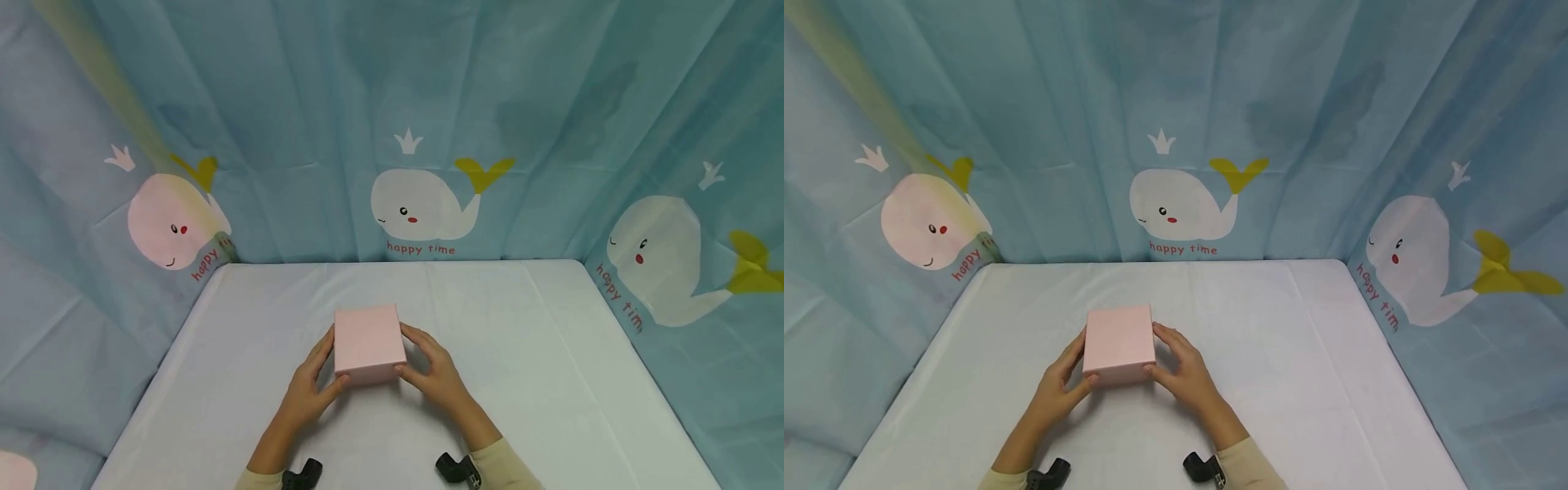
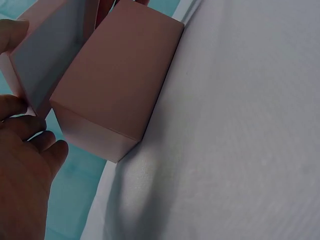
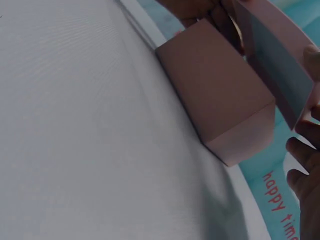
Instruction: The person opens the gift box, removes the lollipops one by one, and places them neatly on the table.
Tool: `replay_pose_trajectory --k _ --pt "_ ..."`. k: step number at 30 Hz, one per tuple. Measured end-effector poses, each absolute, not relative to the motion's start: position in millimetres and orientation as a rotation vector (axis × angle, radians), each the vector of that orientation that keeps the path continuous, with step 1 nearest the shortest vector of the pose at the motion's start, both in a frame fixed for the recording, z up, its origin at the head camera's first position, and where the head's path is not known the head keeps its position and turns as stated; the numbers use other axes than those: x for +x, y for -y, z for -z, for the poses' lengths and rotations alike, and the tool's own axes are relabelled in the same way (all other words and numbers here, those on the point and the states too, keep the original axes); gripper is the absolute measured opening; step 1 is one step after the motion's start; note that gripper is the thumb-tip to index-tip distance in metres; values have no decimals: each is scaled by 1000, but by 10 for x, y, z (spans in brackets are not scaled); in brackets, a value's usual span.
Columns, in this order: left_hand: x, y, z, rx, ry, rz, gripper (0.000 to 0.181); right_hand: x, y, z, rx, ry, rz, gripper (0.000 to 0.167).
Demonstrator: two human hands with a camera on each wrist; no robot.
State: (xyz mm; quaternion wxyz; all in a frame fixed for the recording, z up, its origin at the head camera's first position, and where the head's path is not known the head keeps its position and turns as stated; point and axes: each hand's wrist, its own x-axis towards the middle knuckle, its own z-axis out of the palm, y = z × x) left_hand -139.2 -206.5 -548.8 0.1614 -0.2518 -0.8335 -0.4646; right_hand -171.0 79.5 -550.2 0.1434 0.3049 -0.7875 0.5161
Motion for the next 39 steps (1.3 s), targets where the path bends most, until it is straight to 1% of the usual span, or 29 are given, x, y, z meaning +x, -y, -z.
replay_pose_trajectory --k 7,13,20,25,29,39 --pt "-1379 2020 5513 -690 2294 1417 88 -1692 -833 5410 852 2280 -1526 70" --pt "-1365 1942 5540 -664 2125 1603 79 -1685 -833 5411 834 2282 -1496 72" --pt "-1314 1877 5544 -622 2003 1677 67 -1682 -857 5459 871 2249 -1507 74" --pt "-1291 1857 5510 -592 2055 1656 73 -1690 -874 5490 912 2223 -1488 76" --pt "-1305 1848 5477 -560 2100 1625 78 -1699 -874 5466 921 2195 -1487 71" --pt "-1330 1826 5485 -541 2109 1573 70 -1714 -825 5470 894 2125 -1428 61"
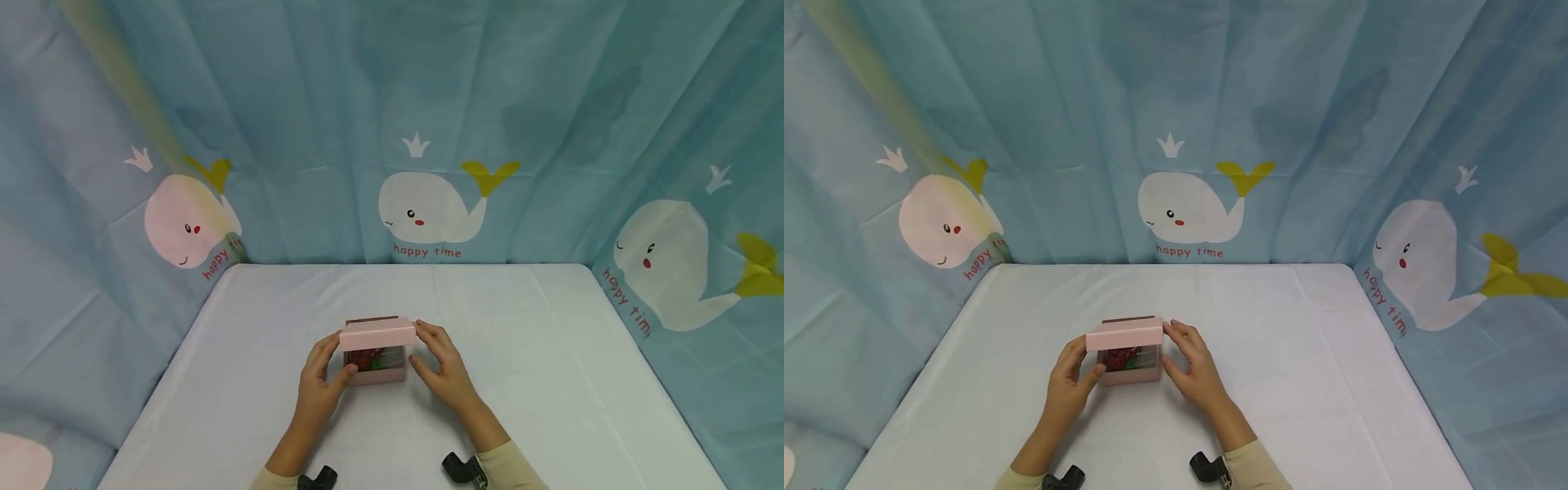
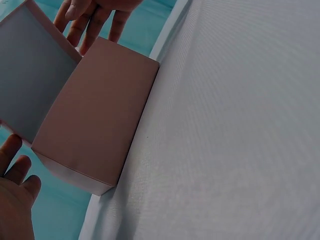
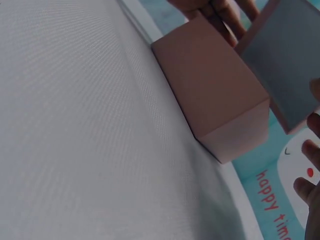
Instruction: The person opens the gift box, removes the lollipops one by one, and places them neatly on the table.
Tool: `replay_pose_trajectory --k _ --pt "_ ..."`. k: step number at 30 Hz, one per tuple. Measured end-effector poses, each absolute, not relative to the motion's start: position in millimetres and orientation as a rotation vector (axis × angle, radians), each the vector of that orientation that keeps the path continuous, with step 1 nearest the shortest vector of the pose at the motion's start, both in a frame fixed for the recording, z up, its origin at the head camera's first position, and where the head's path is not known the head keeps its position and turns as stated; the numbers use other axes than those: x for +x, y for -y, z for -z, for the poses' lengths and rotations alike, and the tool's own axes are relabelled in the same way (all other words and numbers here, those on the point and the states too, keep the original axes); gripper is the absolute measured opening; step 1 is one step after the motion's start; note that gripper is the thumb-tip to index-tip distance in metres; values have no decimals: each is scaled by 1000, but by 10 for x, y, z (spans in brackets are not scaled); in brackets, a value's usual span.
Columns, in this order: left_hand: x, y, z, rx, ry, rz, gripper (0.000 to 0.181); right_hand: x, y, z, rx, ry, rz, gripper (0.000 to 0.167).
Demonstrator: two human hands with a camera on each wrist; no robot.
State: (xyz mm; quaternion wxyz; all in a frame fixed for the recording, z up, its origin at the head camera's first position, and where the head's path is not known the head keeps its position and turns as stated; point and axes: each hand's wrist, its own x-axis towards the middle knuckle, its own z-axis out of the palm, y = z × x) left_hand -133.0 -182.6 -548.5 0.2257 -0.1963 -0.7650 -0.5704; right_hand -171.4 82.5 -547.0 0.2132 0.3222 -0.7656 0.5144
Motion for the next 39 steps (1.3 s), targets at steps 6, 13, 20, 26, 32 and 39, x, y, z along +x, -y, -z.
replay_pose_trajectory --k 6,13,20,26,32,39 --pt "-1326 1815 5505 -470 2177 1629 68 -1662 -788 5330 860 2110 -1415 59" --pt "-1304 1809 5547 -443 2204 1649 65 -1543 -777 5123 882 2111 -1382 67" --pt "-1318 1817 5532 -472 2192 1526 68 -1583 -779 5195 929 2144 -1362 71" --pt "-1327 1829 5570 -455 2279 1390 77 -1740 -804 5546 976 2145 -1327 78" --pt "-1317 1831 5569 -447 2288 1344 80 -1741 -785 5571 980 2172 -1299 84" --pt "-1316 1833 5545 -451 2259 1323 77 -1704 -782 5536 925 2176 -1340 81"
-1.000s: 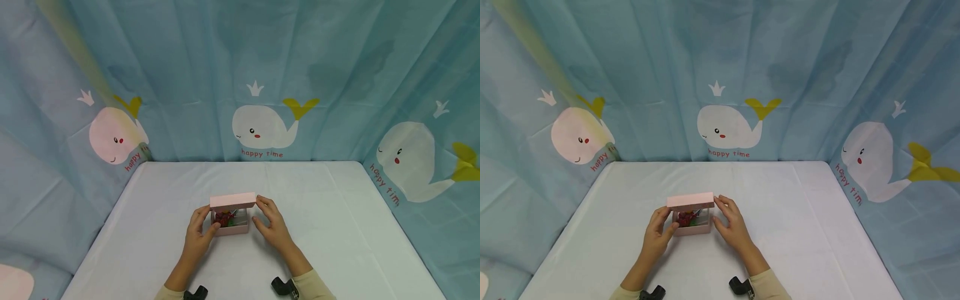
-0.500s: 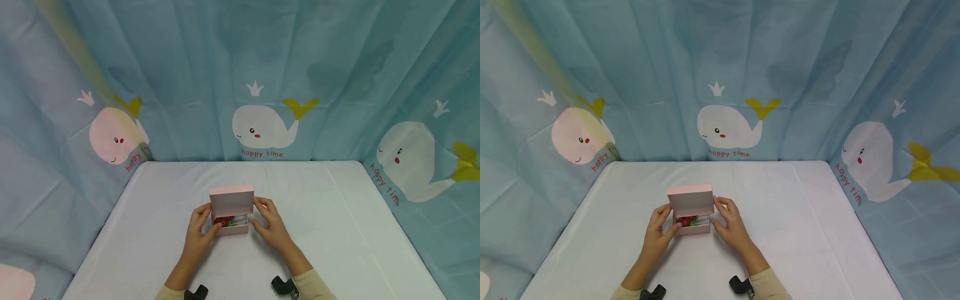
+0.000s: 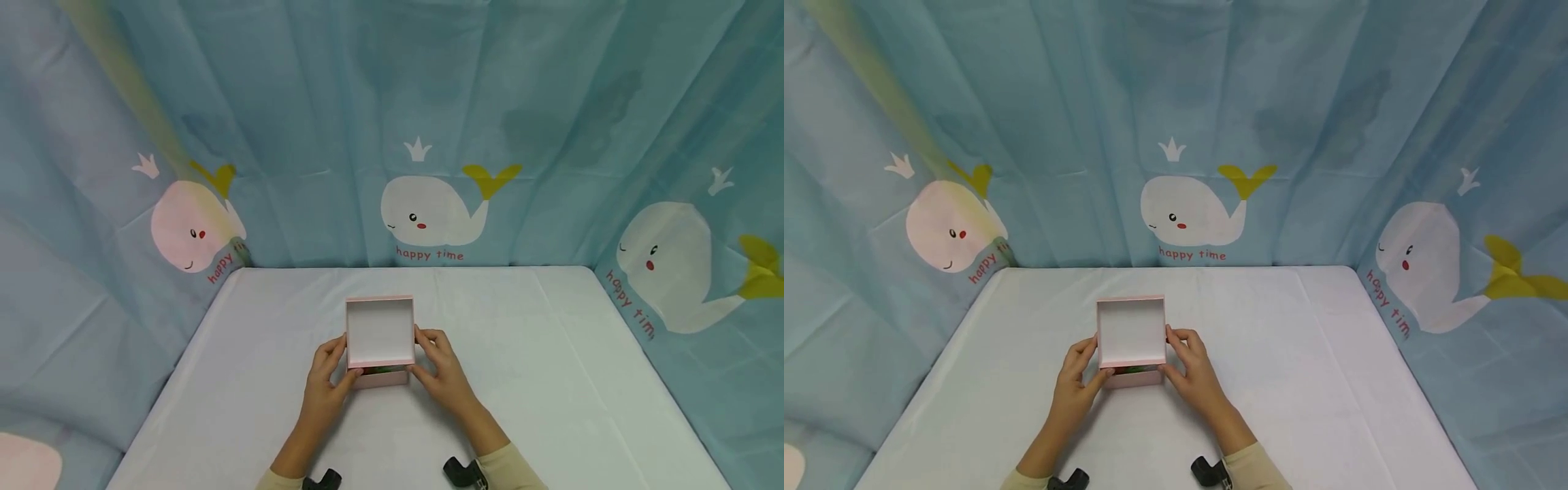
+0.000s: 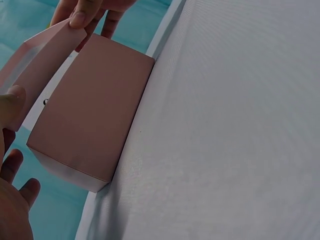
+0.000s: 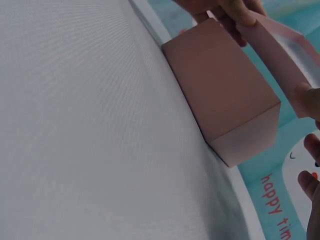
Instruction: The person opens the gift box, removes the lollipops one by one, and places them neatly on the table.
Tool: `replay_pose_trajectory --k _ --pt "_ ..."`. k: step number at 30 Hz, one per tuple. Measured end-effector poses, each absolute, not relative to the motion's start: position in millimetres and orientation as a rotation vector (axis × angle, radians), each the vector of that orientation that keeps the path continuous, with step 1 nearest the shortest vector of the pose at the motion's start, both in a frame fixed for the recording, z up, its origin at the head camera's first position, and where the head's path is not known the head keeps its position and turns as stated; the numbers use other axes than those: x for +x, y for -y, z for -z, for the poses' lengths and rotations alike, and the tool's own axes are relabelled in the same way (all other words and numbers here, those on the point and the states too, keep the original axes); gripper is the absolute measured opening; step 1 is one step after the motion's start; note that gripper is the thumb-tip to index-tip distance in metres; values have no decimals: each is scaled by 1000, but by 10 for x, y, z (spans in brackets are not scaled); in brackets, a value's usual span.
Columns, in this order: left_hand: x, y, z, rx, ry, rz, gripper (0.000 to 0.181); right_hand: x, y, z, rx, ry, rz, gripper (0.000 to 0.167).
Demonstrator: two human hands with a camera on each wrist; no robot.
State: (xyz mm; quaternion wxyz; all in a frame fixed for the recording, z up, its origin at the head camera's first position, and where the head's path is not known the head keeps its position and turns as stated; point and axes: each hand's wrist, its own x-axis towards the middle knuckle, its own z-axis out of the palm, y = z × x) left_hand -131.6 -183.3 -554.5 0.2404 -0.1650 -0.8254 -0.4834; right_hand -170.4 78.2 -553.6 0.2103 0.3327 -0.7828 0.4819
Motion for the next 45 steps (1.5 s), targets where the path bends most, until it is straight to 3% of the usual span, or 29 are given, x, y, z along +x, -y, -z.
replay_pose_trajectory --k 23,45 --pt "-1308 2037 5269 -511 2284 1315 75 -1643 -688 5405 888 2095 -1505 69" --pt "-1054 2392 5083 -160 2355 1341 69 -1621 -194 5261 912 2212 -1519 66"
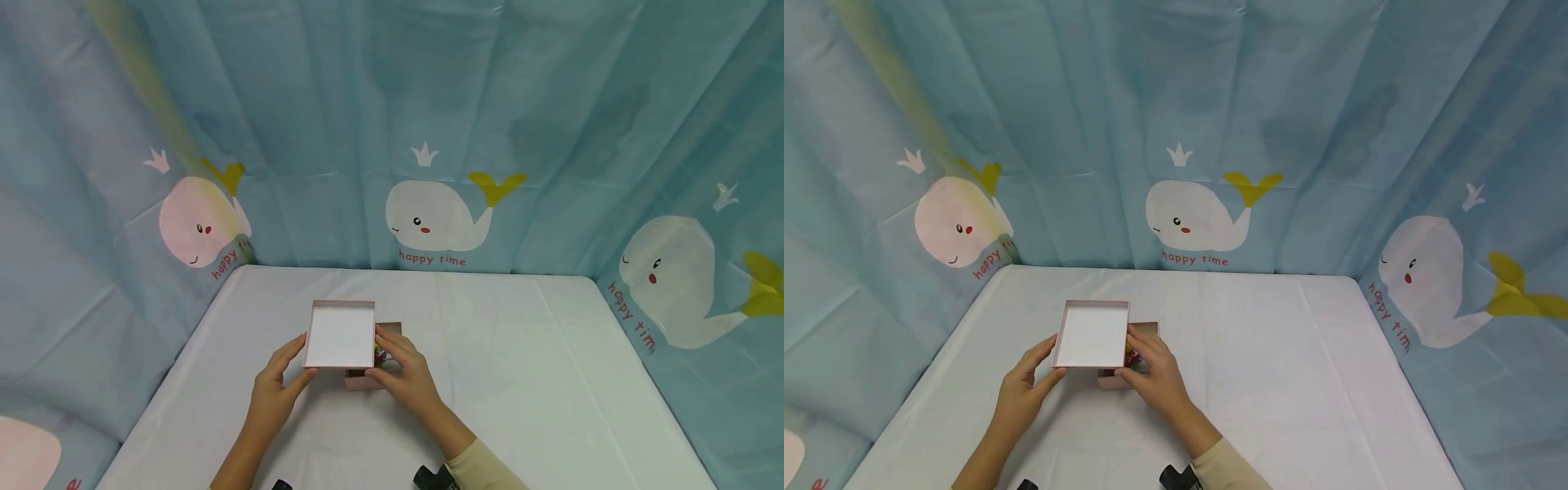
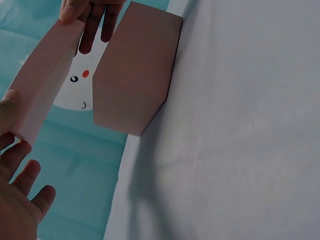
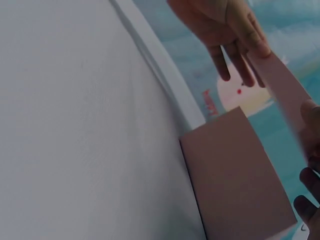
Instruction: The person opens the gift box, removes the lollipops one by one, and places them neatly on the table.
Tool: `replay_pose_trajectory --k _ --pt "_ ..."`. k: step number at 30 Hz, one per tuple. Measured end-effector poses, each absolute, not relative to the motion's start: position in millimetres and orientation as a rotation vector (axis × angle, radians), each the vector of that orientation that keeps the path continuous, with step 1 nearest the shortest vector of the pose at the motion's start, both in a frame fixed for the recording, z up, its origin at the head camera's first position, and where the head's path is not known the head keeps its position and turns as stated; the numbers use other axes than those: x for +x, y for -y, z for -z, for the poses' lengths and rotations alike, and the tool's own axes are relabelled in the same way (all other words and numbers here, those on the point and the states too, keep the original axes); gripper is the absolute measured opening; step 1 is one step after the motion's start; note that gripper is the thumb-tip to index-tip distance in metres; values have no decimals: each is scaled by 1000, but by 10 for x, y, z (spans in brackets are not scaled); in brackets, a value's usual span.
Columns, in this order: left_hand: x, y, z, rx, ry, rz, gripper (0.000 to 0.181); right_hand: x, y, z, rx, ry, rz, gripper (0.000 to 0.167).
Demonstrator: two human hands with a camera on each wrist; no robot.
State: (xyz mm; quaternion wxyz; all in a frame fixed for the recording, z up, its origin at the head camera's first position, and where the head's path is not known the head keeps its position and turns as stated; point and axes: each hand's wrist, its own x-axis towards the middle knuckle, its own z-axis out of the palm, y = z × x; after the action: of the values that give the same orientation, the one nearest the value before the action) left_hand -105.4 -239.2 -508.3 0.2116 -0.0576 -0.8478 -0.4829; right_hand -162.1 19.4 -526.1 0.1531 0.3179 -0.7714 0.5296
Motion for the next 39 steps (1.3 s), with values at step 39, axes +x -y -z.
replay_pose_trajectory --k 39 --pt "-730 3768 5263 257 2796 1165 78 -1388 1184 5166 865 2708 -1192 56"
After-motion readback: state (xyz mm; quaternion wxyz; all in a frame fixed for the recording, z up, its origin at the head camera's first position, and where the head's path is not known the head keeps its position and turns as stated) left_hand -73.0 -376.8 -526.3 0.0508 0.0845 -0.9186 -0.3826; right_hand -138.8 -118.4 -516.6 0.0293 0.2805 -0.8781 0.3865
